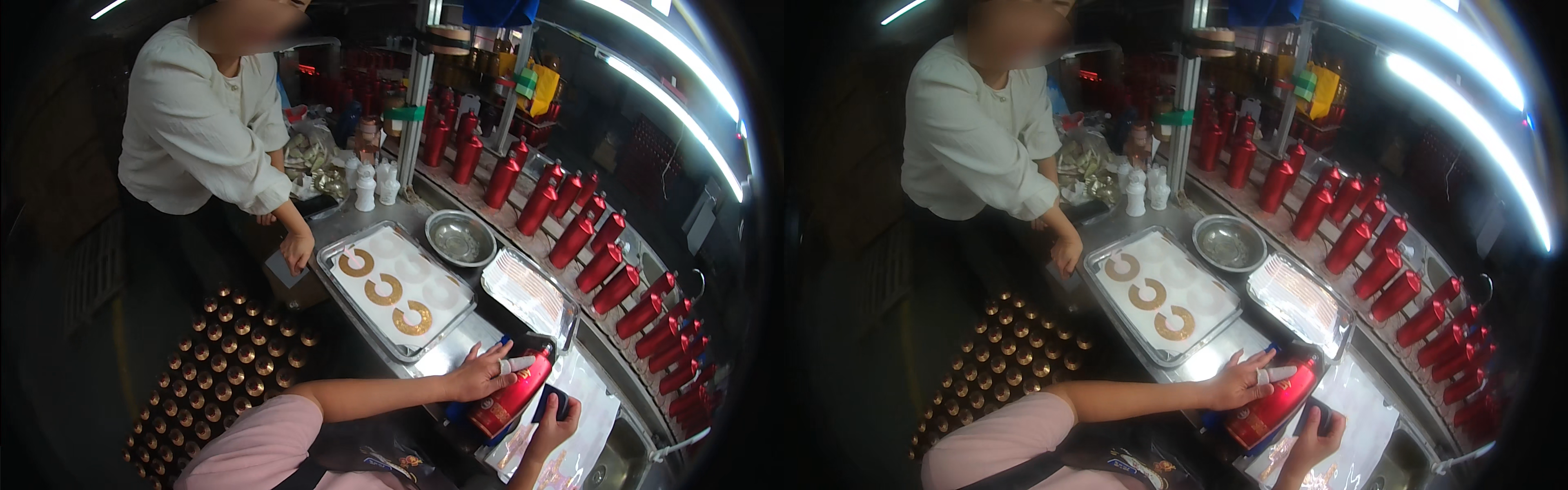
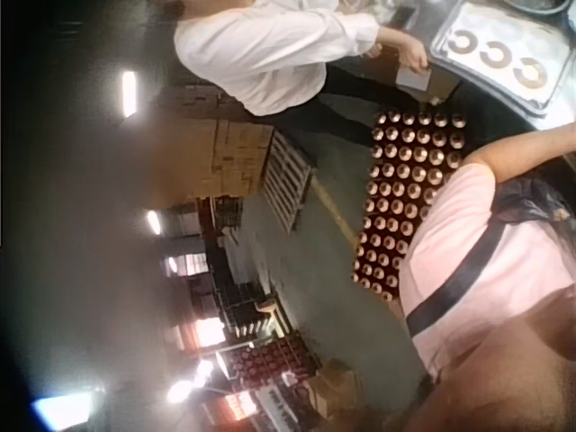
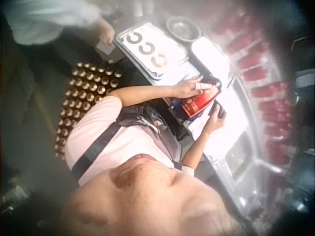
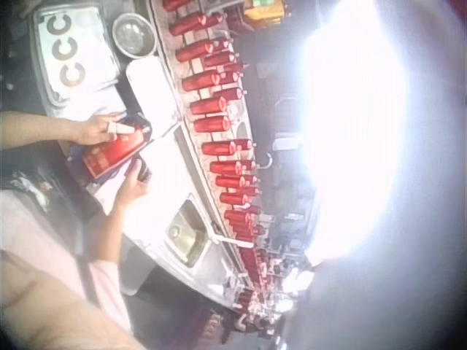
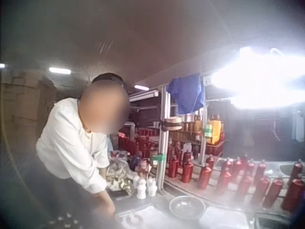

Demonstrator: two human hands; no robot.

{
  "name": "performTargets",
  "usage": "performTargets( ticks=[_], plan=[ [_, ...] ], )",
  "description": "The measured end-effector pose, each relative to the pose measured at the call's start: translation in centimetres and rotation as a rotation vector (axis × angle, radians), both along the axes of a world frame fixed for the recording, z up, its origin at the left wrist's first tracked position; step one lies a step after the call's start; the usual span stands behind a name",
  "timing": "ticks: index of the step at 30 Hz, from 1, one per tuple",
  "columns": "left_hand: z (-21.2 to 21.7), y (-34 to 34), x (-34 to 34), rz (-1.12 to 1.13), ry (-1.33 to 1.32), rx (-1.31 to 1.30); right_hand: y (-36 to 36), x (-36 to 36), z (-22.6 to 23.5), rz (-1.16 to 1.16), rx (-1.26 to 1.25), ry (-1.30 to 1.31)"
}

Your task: The person applies gold crescent-shaped stickers to red cylindrical containers using a handheld applicator. They repeatedly pick up stickers, align them on the container, and press them into place. The person also handles a small white object and a blue tool during the process.

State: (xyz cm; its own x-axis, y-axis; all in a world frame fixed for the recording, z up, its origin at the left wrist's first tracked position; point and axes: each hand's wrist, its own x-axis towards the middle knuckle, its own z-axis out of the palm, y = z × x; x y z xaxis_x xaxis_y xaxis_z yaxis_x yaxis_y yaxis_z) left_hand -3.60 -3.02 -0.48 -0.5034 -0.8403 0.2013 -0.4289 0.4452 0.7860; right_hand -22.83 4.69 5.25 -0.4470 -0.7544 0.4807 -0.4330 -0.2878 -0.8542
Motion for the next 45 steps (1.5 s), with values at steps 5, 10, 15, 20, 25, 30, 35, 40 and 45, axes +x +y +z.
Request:
performTargets(
  ticks=[5, 10, 15, 20, 25, 30, 35, 40, 45],
  plan=[
    [0.2, -0.9, -0.3, 0.043, 0.056, 0.085, -0.8, -0.9, -1.1, 0.122, 0.06, 0.116],
    [0.7, -0.9, 1.1, 0.171, 0.113, 0.037, -0.2, -4.9, -3.7, 0.029, 0.024, -0.112],
    [3.9, -1.5, 0.8, 0.314, 0.672, 0.08, 3.2, -8.2, -7.1, 0.142, 0.282, -0.584],
    [6.1, -3.6, -2.6, 0.354, 0.438, -0.346, 6.4, -7.8, -5.8, 0.072, 0.514, -0.558],
    [5.5, -4.1, -3.5, 0.208, 0.334, 0.02, 9.4, -2.9, -2.8, 0.221, 0.442, 0.008],
    [5.4, -4.7, -3.6, 0.154, 0.297, 0.125, 8.9, 0.6, -3.2, 0.275, 0.381, 0.311],
    [5.0, -6.7, -4.8, 0.138, 0.255, 0.164, 6.9, 1.6, -5.0, 0.317, 0.225, 0.407],
    [3.9, -7.9, -5.9, 0.103, 0.185, 0.179, 6.2, 2.2, -4.6, 0.327, 0.2, 0.309],
    [3.3, -8.1, -6.5, 0.162, 0.213, 0.18, 6.1, 2.6, -4.1, 0.368, 0.259, 0.123]
  ],
)
